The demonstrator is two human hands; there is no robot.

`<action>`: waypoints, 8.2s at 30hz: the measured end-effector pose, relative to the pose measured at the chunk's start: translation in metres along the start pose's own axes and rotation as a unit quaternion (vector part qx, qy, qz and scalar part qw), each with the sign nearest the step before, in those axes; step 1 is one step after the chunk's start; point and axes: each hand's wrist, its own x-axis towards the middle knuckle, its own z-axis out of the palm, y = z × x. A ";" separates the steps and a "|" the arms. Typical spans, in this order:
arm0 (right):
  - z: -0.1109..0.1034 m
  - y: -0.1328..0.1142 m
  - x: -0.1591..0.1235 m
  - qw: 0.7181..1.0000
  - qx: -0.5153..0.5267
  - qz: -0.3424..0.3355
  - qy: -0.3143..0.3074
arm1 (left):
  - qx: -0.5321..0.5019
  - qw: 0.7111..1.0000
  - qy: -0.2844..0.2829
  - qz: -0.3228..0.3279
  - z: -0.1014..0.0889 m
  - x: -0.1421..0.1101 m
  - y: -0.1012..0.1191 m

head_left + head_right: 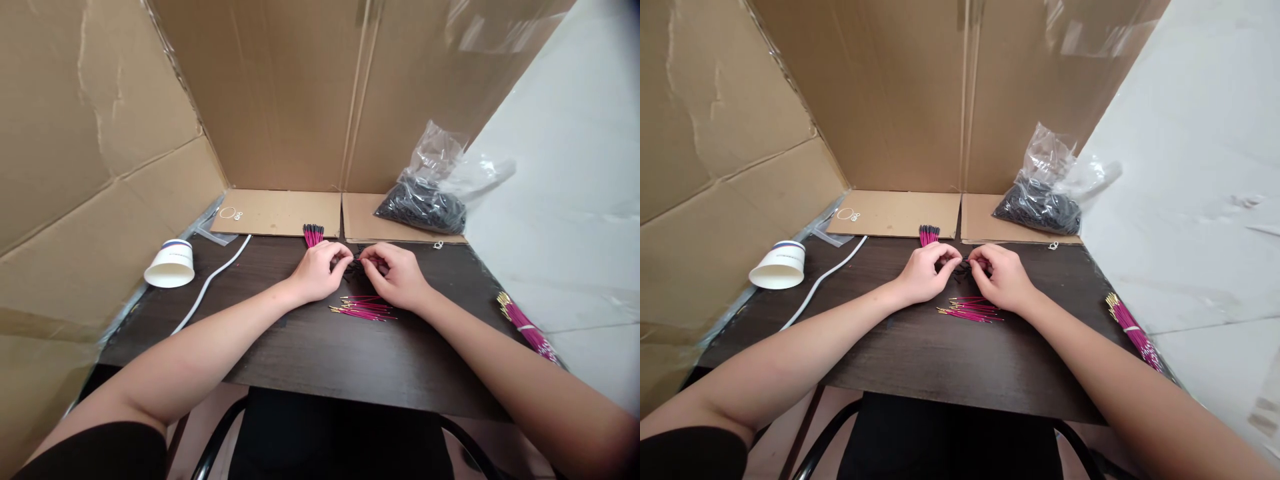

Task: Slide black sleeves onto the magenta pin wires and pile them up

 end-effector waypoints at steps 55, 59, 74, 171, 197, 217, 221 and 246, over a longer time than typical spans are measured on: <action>-0.001 -0.005 -0.002 1.000 -0.011 -0.019 -0.008 | 0.048 0.998 -0.017 0.026 -0.003 0.000 -0.002; -0.001 -0.006 -0.002 1.000 -0.009 -0.015 -0.007 | 0.064 0.997 -0.027 0.025 -0.003 -0.001 -0.002; -0.004 -0.006 0.000 0.998 0.019 0.050 0.030 | -0.028 0.999 0.002 -0.028 -0.008 0.001 0.003; -0.006 0.004 -0.004 0.983 -0.078 0.032 -0.164 | 0.179 0.960 -0.207 0.061 -0.024 0.008 -0.005; -0.016 0.003 0.002 0.990 -0.069 0.045 -0.118 | 0.064 0.987 -0.144 0.010 -0.006 -0.001 -0.005; -0.021 -0.001 0.004 0.990 -0.063 0.033 -0.120 | 0.027 0.994 -0.107 -0.014 -0.007 -0.001 0.001; -0.021 0.000 0.004 0.992 -0.056 0.031 -0.113 | 0.017 0.995 -0.098 -0.025 -0.007 -0.002 0.002; -0.015 -0.004 0.007 0.998 0.001 0.018 -0.062 | -0.253 0.943 -0.028 -0.215 0.004 0.005 0.004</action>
